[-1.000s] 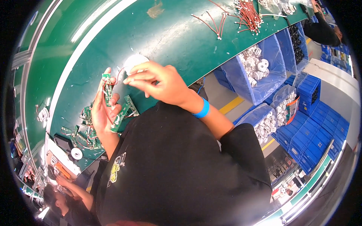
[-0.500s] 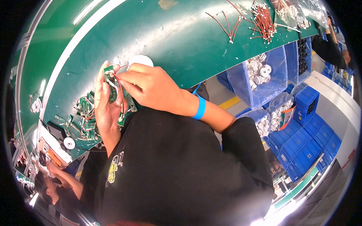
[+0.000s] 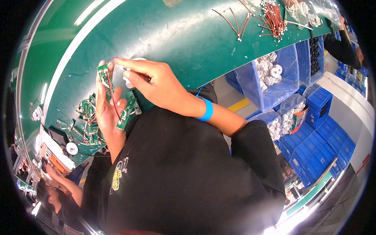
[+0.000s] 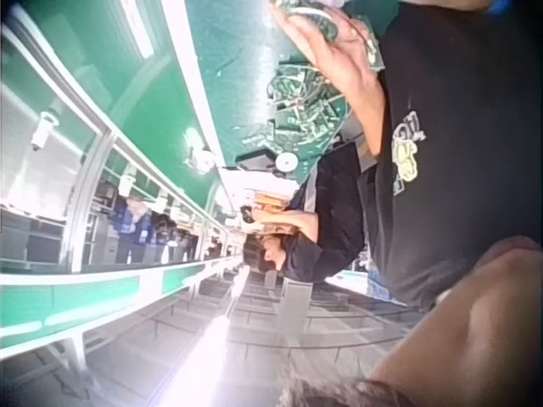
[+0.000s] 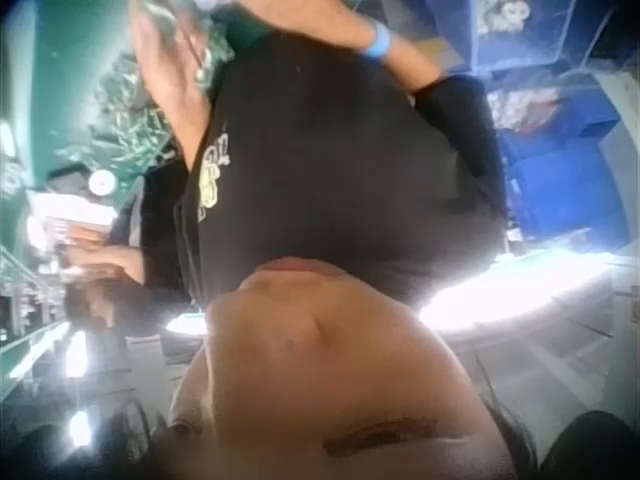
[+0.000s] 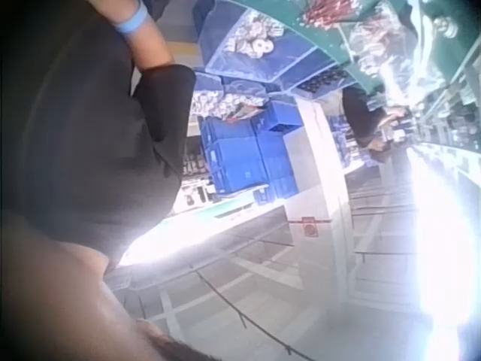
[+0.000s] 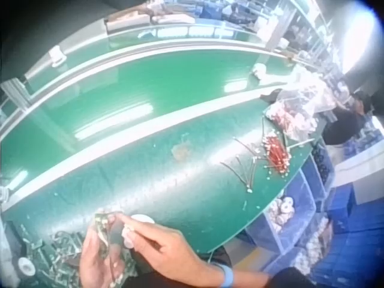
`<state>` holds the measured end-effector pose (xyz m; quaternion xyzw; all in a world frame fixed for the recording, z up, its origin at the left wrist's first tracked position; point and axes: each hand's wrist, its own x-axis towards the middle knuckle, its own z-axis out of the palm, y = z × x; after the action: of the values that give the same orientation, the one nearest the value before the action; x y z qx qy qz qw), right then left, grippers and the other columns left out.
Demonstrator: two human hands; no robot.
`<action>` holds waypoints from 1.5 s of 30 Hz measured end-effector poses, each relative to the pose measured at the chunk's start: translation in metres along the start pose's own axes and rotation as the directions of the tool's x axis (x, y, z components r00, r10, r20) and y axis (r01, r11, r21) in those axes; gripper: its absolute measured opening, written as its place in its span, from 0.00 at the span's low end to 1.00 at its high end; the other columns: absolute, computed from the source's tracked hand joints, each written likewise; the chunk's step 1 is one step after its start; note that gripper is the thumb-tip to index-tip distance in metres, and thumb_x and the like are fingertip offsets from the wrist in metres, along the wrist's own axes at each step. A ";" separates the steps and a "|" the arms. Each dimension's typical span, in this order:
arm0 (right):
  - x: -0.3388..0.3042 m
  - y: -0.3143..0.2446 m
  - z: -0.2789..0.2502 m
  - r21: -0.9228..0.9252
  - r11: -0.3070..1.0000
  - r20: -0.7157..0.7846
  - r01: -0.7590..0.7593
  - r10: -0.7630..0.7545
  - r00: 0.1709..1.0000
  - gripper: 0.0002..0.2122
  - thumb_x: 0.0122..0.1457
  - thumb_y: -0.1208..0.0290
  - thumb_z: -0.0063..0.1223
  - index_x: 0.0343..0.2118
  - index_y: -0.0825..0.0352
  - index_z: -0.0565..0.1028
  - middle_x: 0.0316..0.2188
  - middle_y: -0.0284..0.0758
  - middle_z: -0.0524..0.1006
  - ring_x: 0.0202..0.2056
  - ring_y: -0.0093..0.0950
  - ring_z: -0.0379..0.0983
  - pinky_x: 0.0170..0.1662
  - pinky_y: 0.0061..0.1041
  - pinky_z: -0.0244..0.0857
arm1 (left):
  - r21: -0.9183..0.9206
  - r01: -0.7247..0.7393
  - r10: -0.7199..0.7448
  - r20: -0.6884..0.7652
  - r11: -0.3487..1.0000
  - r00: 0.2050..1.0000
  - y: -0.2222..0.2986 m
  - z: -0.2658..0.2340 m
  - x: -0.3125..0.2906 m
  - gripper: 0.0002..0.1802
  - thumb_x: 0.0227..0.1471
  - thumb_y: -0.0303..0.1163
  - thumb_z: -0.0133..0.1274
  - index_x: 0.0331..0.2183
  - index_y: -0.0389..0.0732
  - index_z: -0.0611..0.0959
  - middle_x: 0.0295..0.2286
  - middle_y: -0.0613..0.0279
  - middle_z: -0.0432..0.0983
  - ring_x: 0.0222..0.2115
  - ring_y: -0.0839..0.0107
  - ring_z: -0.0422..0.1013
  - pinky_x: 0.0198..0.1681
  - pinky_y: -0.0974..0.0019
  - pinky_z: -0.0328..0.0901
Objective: The person assembles electronic components by hand, connecting wires to circuit boards and housing units.
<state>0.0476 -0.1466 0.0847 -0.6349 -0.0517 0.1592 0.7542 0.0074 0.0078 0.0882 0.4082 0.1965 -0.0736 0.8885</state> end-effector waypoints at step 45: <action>0.013 -0.004 -0.010 -0.299 0.938 0.069 0.172 -0.159 0.985 0.04 0.51 0.78 0.63 0.31 0.70 0.82 0.21 0.35 0.78 0.20 0.16 0.68 0.23 0.18 0.61 | 0.291 -0.066 0.095 -0.087 0.955 0.992 -0.003 0.005 -0.013 0.22 0.63 0.30 0.43 0.56 0.33 0.69 0.51 0.43 0.71 0.21 0.75 0.71 0.17 0.72 0.71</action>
<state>0.0631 -0.1529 0.0847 -0.7332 -0.1453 0.0992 0.6569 -0.0041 0.0018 0.0949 0.5436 0.2110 -0.0445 0.8112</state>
